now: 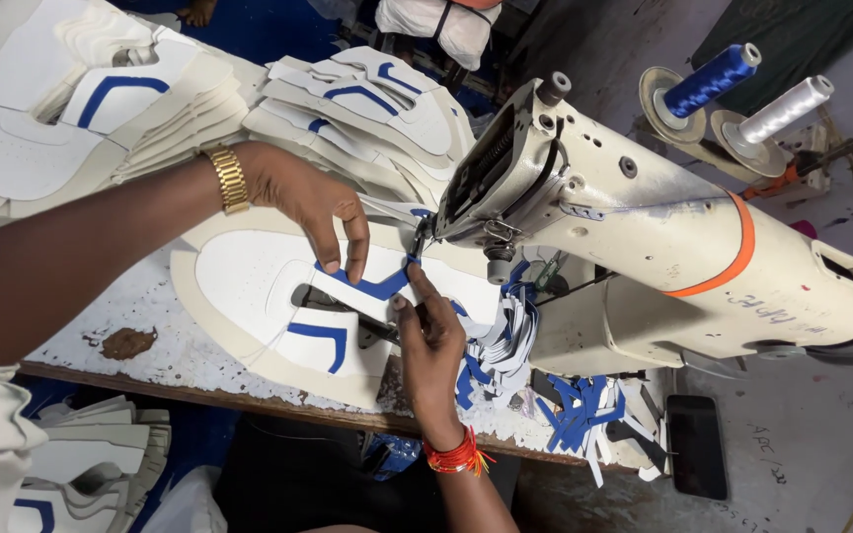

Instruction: The person uses a sewing machine to stitch blue fabric strips onto white shoe upper components. They repeatedly pick up a shoe part, align the blue strip, sew it in place, and then use scissors to trim the excess material before stacking the finished piece.

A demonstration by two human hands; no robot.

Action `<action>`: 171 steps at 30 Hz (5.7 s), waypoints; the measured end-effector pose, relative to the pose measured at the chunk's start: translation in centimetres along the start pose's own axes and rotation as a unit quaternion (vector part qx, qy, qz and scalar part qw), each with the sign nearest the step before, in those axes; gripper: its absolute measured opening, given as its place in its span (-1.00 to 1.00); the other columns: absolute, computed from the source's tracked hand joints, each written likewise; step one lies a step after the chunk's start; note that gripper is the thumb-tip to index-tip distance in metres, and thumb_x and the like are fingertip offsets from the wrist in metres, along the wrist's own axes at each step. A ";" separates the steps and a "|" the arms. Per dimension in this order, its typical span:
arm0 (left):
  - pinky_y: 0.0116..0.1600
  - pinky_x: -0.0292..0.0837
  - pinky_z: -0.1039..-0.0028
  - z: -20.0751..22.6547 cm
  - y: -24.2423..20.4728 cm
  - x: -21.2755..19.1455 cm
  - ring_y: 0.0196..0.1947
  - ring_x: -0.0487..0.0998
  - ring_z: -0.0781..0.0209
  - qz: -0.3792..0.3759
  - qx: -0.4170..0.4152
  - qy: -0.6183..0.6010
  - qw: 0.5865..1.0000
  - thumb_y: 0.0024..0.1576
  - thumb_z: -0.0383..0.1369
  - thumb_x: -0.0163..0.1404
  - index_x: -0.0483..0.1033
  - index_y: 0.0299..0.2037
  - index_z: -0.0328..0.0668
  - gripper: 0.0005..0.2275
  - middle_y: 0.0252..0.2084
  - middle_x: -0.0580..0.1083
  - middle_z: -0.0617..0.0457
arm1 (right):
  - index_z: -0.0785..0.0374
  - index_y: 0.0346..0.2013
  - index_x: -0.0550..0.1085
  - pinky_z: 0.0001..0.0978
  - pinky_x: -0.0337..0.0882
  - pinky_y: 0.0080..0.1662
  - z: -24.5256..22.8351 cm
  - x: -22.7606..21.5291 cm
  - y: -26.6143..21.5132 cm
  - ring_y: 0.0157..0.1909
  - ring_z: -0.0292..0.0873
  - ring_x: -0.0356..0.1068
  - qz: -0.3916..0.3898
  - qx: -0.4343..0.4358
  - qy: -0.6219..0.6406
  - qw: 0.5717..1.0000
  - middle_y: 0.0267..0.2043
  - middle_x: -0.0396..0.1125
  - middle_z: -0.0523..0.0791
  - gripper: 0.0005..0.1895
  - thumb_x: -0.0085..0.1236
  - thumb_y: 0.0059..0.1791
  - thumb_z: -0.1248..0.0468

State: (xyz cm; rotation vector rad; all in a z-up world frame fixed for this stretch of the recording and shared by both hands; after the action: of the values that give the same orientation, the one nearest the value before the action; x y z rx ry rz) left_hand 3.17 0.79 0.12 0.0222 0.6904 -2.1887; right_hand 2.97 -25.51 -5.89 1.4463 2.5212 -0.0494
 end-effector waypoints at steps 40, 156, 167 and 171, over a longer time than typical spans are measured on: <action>0.22 0.30 0.43 -2.8 0.3 7.5 0.04 0.50 0.28 0.272 0.097 -0.173 0.942 -0.07 -0.41 0.25 0.73 -0.18 -0.20 -0.76 -0.14 0.64 0.04 | 0.27 0.16 0.52 -0.30 0.38 -0.19 -4.0 -2.8 1.7 -0.31 -0.15 0.35 -0.091 -0.178 -0.201 0.959 -0.32 0.38 -0.01 -0.66 0.04 0.10 0.31; 0.18 0.42 0.26 -9.0 18.6 7.5 0.17 0.44 0.06 0.532 0.288 -0.588 0.537 0.20 0.03 -0.22 -0.04 0.43 -0.16 -0.34 0.22 0.36 -0.11 | 0.41 -0.10 0.50 -0.01 0.45 0.05 10.2 -7.6 -1.7 0.04 0.26 0.40 -0.105 -0.272 -0.504 0.813 -0.05 0.42 0.16 -0.60 0.06 -0.24 0.49; 0.19 0.45 0.37 -12.9 16.4 5.6 0.16 0.48 0.15 0.670 0.293 -0.403 0.550 0.28 -0.01 -0.26 0.19 0.38 -0.28 -0.42 0.15 0.44 -0.12 | 0.37 0.13 0.43 -0.06 0.45 -0.04 8.1 -8.3 -1.1 -0.12 0.17 0.47 -0.210 -0.259 -0.565 0.755 -0.15 0.42 0.17 -0.51 0.11 -0.12 0.46; 0.02 0.54 0.33 -12.4 10.2 8.6 0.00 0.57 0.11 0.789 0.172 -0.159 0.568 0.06 -0.51 0.10 0.23 0.27 -0.37 -0.46 -0.01 0.52 -0.12 | 0.31 0.04 0.51 -0.12 0.45 -0.09 6.2 -8.5 -3.2 -0.13 0.14 0.46 -0.261 -0.133 -0.392 0.872 -0.11 0.48 0.13 -0.48 0.23 -0.24 0.52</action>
State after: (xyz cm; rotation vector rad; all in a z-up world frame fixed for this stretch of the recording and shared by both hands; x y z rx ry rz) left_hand 2.18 -4.54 -17.25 0.3119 -0.1340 -0.4424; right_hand 5.51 -35.20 -10.30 0.4437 2.0227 -0.3005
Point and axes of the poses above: each hand's wrist, its own y-axis towards the middle knuckle, its own x-axis out of the palm, z = x × y, the point moved 1 cm from there along y, towards the middle knuckle
